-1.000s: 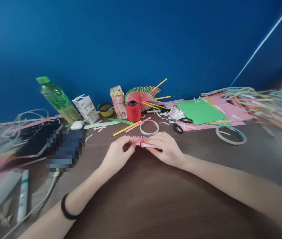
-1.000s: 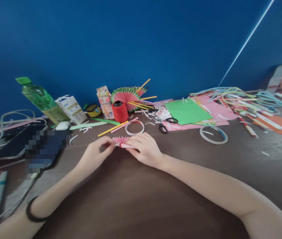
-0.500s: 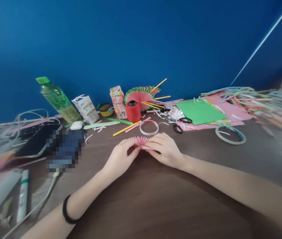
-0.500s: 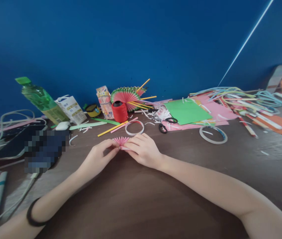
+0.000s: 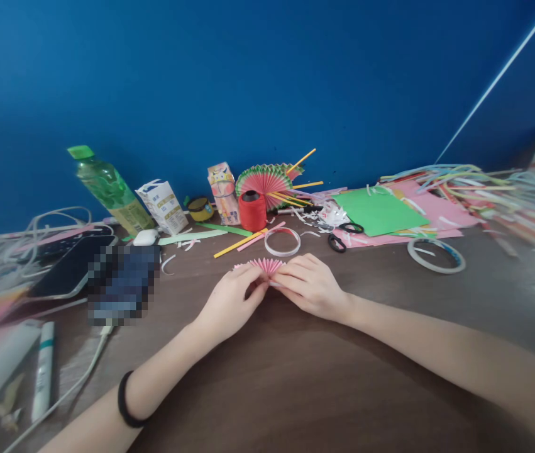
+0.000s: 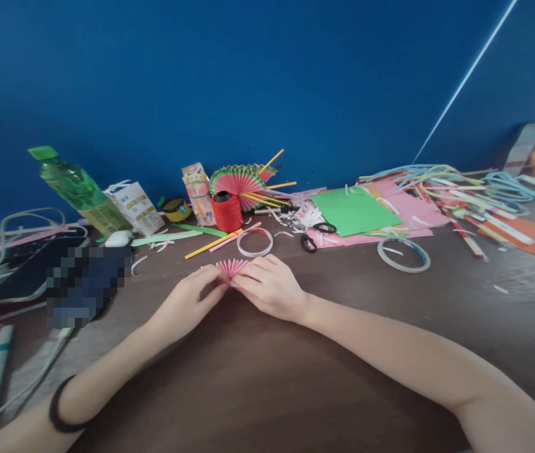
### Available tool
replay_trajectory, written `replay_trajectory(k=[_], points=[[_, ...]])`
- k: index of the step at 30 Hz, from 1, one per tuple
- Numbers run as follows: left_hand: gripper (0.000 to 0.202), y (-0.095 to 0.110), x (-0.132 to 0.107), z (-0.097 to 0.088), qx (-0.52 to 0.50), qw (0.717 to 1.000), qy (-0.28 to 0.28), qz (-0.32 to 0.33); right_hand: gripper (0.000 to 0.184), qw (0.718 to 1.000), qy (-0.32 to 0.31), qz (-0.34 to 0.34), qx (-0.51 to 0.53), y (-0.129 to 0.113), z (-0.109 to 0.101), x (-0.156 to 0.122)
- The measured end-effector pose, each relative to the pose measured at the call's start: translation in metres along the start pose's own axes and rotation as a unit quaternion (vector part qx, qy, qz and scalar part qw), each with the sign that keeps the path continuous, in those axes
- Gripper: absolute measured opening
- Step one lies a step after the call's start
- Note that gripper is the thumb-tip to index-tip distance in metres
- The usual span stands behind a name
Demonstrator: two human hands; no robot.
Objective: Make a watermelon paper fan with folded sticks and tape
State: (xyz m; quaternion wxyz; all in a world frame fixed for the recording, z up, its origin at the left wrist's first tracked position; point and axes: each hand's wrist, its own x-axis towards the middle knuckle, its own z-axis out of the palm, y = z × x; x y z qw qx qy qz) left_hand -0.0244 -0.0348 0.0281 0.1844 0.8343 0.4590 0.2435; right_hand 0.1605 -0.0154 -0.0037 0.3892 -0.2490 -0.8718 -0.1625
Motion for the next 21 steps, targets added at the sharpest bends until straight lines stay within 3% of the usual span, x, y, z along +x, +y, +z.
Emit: replay_trajectory(k=[21], points=[[0.011, 0.0006, 0.0001, -0.0015, -0.096, 0.994, -0.005, -0.057, 0.013, 0.999, 0.008, -0.019, 0.027, -0.001, -0.0002, -0.0011]])
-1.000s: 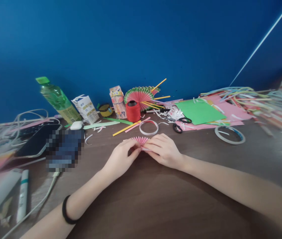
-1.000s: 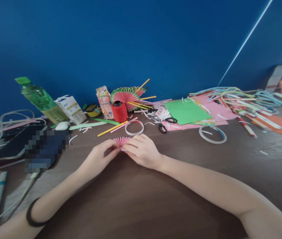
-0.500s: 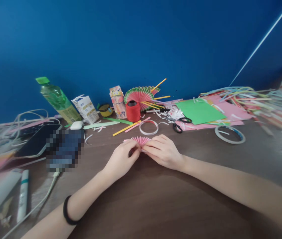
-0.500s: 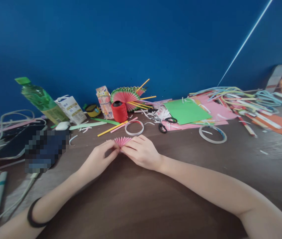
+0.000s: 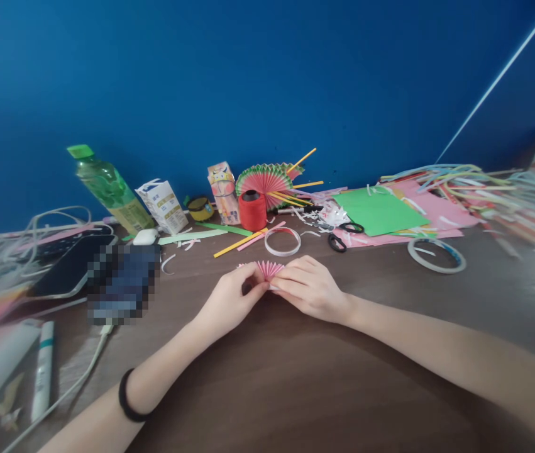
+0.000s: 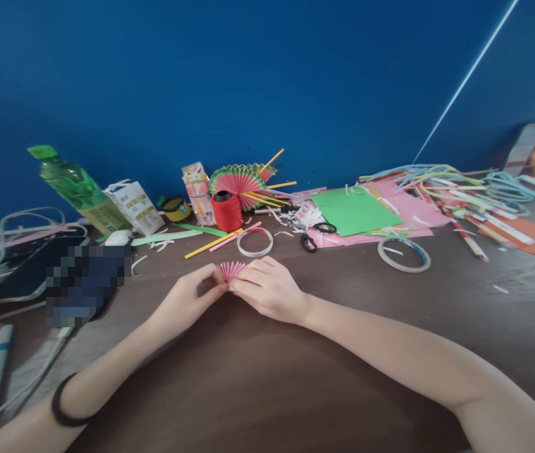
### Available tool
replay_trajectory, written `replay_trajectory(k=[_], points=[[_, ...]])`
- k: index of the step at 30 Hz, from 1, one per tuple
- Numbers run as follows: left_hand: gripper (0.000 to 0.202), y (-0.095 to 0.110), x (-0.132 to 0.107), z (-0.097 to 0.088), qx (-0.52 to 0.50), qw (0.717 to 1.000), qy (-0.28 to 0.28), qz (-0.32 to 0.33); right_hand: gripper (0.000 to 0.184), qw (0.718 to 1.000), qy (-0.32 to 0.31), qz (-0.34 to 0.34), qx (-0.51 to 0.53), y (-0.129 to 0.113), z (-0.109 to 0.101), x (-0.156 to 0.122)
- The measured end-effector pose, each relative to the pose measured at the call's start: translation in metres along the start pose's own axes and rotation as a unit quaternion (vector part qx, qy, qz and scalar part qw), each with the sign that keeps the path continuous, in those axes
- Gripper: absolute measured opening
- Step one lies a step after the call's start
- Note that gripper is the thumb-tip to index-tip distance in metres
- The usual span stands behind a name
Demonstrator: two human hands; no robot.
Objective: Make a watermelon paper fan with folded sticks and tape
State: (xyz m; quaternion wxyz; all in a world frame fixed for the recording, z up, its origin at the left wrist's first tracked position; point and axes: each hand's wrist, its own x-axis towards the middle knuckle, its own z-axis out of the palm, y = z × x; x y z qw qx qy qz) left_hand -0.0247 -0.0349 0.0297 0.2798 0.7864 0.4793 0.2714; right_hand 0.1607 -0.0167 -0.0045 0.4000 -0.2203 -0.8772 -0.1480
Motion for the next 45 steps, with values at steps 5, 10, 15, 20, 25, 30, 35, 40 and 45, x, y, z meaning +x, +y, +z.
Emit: replay_trajectory(k=[5, 10, 15, 20, 25, 30, 35, 40, 45], points=[[0.012, -0.003, 0.001, 0.001, -0.023, 1.0, -0.012, 0.007, 0.011, 1.0, 0.011, -0.019, 0.017, 0.0, 0.001, -0.002], [0.012, -0.004, 0.001, 0.001, -0.026, 1.0, -0.014, 0.001, 0.01, 1.0, 0.013, -0.018, 0.018, 0.0, 0.0, -0.002], [0.009, -0.005, 0.0, 0.002, -0.071, 0.997, -0.005, -0.022, 0.012, 1.0, 0.011, 0.004, 0.014, 0.0, -0.001, 0.001], [0.012, -0.002, -0.001, 0.0, -0.119, 0.992, -0.023, -0.016, 0.011, 0.999, 0.014, 0.023, 0.037, 0.0, 0.0, 0.0], [0.013, -0.004, 0.001, -0.001, -0.183, 0.982, -0.005, -0.052, 0.011, 0.994, 0.019, 0.066, 0.087, 0.003, 0.003, -0.002], [0.012, -0.018, 0.007, -0.004, -0.177, 0.962, 0.166, -0.124, 0.01, 0.981, 0.038, 0.137, 0.131, 0.008, 0.003, -0.001], [0.02, -0.031, 0.01, -0.006, -0.21, 0.95, 0.2, -0.12, 0.009, 0.967, 0.053, 0.181, 0.169, 0.01, 0.002, 0.0], [0.02, -0.029, 0.009, -0.006, -0.254, 0.939, 0.189, -0.137, 0.01, 0.967, 0.06, 0.184, 0.168, 0.016, 0.003, -0.001], [0.017, -0.024, 0.008, -0.005, -0.301, 0.92, 0.206, -0.145, 0.008, 0.974, 0.066, 0.181, 0.118, 0.02, 0.003, -0.002]])
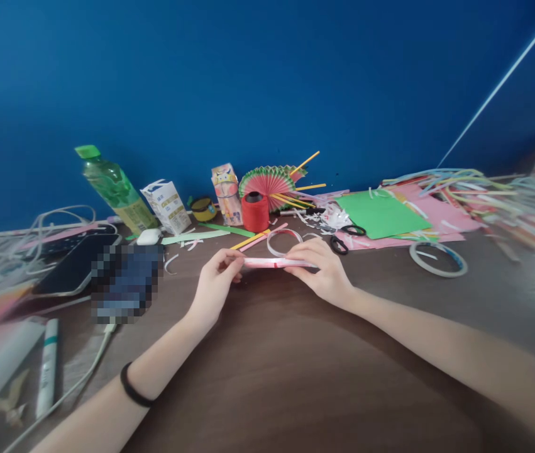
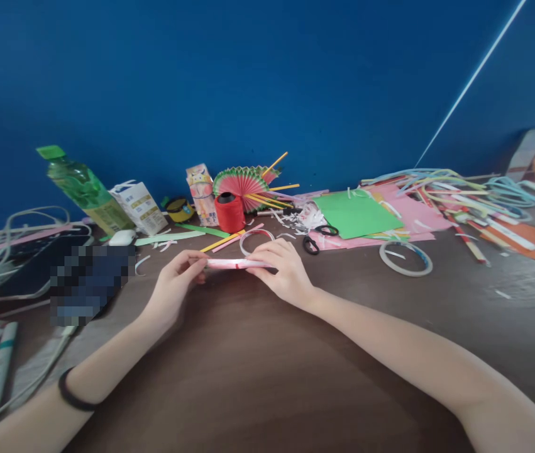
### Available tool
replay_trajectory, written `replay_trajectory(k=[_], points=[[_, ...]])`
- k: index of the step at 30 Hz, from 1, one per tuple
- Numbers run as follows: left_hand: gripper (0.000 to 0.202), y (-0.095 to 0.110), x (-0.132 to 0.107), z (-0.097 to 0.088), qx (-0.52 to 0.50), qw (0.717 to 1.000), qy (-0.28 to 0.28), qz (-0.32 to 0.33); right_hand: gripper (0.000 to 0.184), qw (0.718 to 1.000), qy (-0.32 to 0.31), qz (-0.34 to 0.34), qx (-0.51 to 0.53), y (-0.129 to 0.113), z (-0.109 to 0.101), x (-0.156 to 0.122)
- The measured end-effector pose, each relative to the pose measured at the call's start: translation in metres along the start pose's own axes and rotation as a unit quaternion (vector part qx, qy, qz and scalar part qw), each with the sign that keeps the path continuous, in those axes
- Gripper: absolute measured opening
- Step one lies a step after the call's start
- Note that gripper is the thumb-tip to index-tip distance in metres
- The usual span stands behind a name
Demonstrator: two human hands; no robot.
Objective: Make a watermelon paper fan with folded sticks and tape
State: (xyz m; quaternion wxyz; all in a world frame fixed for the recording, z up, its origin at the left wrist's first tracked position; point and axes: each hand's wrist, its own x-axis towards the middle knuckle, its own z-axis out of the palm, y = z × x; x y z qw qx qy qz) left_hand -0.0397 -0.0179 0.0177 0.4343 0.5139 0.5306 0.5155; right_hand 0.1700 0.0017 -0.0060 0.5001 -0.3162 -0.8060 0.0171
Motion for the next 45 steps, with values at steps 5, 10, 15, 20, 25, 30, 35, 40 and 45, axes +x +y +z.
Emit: replay_trajectory(k=[5, 10, 15, 20, 25, 30, 35, 40, 45], points=[[0.02, -0.001, -0.004, 0.003, -0.031, 0.999, 0.01, 0.009, 0.006, 0.999, 0.003, -0.012, -0.039, -0.001, -0.001, 0.0], [0.016, -0.007, -0.005, 0.003, -0.007, 0.998, 0.029, 0.046, 0.008, 0.997, -0.021, -0.027, -0.066, 0.001, 0.0, -0.002], [0.011, -0.005, -0.01, 0.003, 0.129, 0.986, 0.039, 0.096, 0.014, 0.989, -0.132, -0.019, -0.055, -0.006, -0.005, 0.002], [0.011, -0.003, -0.02, 0.01, 0.161, 0.977, 0.001, 0.137, 0.015, 0.987, -0.146, 0.049, -0.033, -0.019, -0.007, 0.009], [0.01, -0.003, -0.027, 0.018, 0.168, 0.974, -0.028, 0.149, 0.019, 0.975, -0.201, 0.088, -0.026, -0.029, -0.006, 0.012], [0.01, -0.008, -0.029, 0.021, 0.123, 0.983, -0.078, 0.112, 0.017, 0.963, -0.257, 0.082, -0.019, -0.027, -0.003, 0.01], [0.009, -0.013, -0.026, 0.022, 0.098, 0.99, -0.093, 0.047, 0.017, 0.943, -0.327, 0.055, -0.025, -0.022, 0.001, 0.007], [0.012, -0.013, -0.024, 0.022, 0.066, 0.993, -0.094, 0.021, 0.019, 0.942, -0.329, 0.07, -0.009, -0.02, 0.002, 0.007], [0.016, -0.012, -0.024, 0.023, -0.007, 0.996, -0.09, -0.015, 0.023, 0.956, -0.261, 0.13, 0.015, -0.02, 0.0, 0.01]])
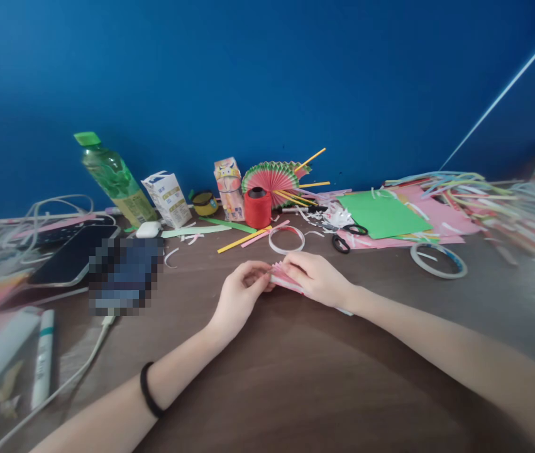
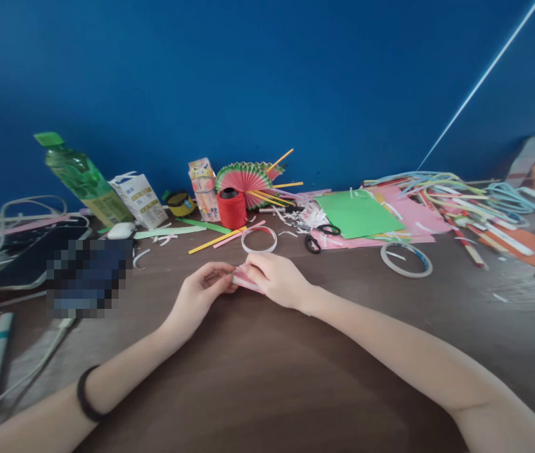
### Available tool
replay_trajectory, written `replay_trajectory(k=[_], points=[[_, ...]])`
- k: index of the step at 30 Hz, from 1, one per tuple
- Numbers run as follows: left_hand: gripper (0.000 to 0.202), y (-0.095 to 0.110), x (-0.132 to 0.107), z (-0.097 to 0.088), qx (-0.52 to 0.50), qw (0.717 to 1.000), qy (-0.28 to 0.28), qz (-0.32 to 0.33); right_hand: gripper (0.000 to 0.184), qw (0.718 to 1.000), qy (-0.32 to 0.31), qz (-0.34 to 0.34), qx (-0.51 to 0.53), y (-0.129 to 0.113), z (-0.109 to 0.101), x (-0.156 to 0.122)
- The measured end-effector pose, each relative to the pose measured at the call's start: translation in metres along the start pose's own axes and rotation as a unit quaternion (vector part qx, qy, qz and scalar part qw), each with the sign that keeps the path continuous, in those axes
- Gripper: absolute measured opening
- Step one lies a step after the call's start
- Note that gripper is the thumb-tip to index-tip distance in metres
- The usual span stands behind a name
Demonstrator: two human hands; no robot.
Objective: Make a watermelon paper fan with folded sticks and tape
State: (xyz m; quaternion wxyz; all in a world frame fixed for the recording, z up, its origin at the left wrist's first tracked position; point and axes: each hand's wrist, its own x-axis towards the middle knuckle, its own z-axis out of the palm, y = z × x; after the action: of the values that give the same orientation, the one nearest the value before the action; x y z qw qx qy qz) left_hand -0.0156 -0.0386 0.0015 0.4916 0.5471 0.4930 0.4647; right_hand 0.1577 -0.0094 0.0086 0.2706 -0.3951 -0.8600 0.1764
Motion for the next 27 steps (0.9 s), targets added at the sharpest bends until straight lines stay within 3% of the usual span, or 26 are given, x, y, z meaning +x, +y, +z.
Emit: replay_trajectory(k=[9, 18, 22, 27], points=[[0.011, -0.0027, -0.0007, 0.0011, -0.032, 0.999, -0.026, -0.013, 0.02, 0.993, -0.047, -0.025, -0.103, -0.0048, 0.0009, -0.0018], [0.015, -0.0027, -0.0003, 0.0015, -0.045, 0.998, -0.042, -0.026, 0.022, 0.993, -0.09, -0.042, -0.063, -0.0019, 0.0023, -0.0017], [0.015, -0.0019, -0.0001, 0.0015, -0.046, 0.998, -0.032, -0.031, 0.02, 0.997, -0.071, -0.02, -0.024, -0.0022, 0.0011, -0.0014], [0.016, -0.0013, -0.0001, 0.0028, -0.076, 0.996, -0.021, -0.033, 0.015, 1.0, 0.011, 0.016, 0.007, -0.0074, -0.0009, -0.0033]])
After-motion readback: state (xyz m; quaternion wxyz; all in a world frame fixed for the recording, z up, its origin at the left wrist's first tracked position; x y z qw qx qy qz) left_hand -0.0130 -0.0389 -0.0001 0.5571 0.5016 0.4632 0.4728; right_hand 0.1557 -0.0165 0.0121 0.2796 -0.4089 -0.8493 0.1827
